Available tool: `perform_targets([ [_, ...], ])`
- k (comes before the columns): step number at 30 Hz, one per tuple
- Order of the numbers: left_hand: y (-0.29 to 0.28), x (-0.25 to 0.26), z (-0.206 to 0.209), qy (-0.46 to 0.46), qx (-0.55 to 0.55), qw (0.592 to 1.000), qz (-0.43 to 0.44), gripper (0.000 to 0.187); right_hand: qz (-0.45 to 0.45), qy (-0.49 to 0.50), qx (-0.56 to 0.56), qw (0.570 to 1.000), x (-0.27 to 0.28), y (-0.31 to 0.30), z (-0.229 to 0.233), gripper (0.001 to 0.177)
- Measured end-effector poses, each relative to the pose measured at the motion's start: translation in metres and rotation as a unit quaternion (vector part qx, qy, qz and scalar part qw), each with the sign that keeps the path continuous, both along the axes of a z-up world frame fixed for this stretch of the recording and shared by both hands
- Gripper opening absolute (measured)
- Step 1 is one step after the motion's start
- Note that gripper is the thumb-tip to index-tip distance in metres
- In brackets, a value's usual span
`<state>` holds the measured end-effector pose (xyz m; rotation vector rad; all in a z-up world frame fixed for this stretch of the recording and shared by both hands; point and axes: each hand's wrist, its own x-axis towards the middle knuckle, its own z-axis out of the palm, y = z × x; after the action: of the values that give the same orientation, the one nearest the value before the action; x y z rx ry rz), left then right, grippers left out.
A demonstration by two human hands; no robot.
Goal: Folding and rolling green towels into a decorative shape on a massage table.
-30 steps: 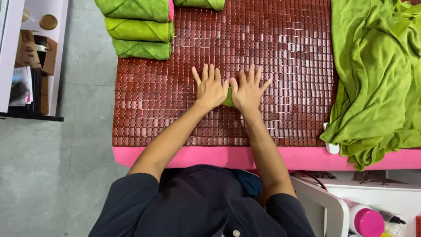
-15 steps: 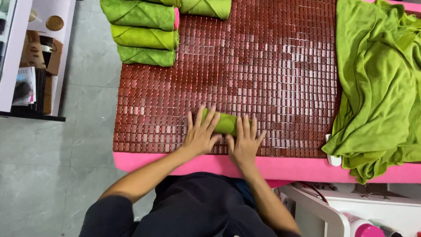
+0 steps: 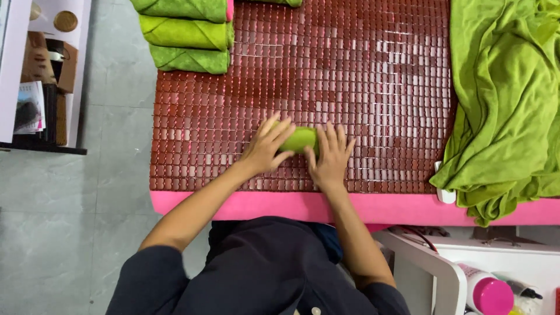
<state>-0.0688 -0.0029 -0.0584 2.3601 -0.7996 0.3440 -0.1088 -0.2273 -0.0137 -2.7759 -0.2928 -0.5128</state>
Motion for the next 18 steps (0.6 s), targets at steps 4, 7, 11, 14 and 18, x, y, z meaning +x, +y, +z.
perform_targets([
  [4,0.024,-0.02,-0.013,-0.01,-0.14,0.989,-0.047,0.068,0.12,-0.032,0.255,0.959,-0.028,-0.03,0.008,0.064],
  [7,0.036,-0.005,0.035,0.134,0.002,0.989,-0.068,0.129,0.154,0.066,0.203,0.965,-0.009,-0.049,0.042,0.12],
  [11,0.038,0.015,0.03,0.158,-0.036,0.977,-0.136,0.09,0.189,0.156,0.193,0.95,0.013,-0.063,0.032,0.088],
  [14,0.042,0.008,0.032,0.162,-0.09,0.976,-0.11,0.086,0.191,0.11,0.244,0.944,0.009,-0.055,0.026,0.087],
  [18,0.023,-0.007,0.035,0.232,-0.304,0.923,-0.034,0.091,0.116,0.079,0.494,0.858,0.005,-0.03,0.004,0.058],
])
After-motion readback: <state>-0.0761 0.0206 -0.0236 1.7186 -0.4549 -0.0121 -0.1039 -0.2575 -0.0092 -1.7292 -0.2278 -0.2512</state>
